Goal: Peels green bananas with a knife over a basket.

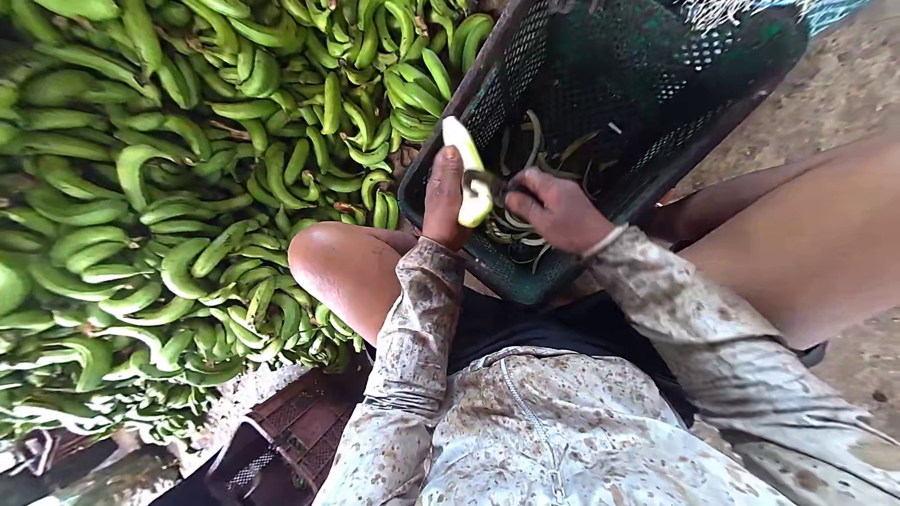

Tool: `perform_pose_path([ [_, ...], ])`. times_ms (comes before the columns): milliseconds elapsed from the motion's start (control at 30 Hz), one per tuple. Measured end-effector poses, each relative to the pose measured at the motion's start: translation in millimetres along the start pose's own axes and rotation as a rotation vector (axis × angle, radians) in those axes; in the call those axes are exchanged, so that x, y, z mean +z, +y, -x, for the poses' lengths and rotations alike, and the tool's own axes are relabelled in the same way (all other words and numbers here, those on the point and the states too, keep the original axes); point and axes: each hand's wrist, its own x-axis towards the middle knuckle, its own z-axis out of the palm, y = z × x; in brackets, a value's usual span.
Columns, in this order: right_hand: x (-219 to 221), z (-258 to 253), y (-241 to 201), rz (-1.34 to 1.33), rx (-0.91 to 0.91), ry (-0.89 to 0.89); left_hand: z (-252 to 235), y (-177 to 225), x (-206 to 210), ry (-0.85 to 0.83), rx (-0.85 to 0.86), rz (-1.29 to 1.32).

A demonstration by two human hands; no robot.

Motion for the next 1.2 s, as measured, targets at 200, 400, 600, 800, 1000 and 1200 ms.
perform_pose_path([
  [200,-51,-36,30,0.040,0.344,0.216,13,-4,-4,-0.544,-0.330,0.238],
  [400,-15,-8,10,-0.009,0.093,0.190,-7,-4,4,0.118,-0.036,0.369],
  [600,15,7,10,0.040,0.011,0.103,-13,2,5,0.429,-0.002,0.555],
  [800,-5,-16,9,-0.039,0.093,0.055,-2,-6,14,0.021,-0.079,0.325],
  [1000,-25,-38,36,-0.006,0.210,0.022,13,6,9,-0.487,-0.345,0.037],
  [1200,-39,-35,49,0.028,0.451,0.180,4,-15,12,-0.409,-0.341,0.207],
])
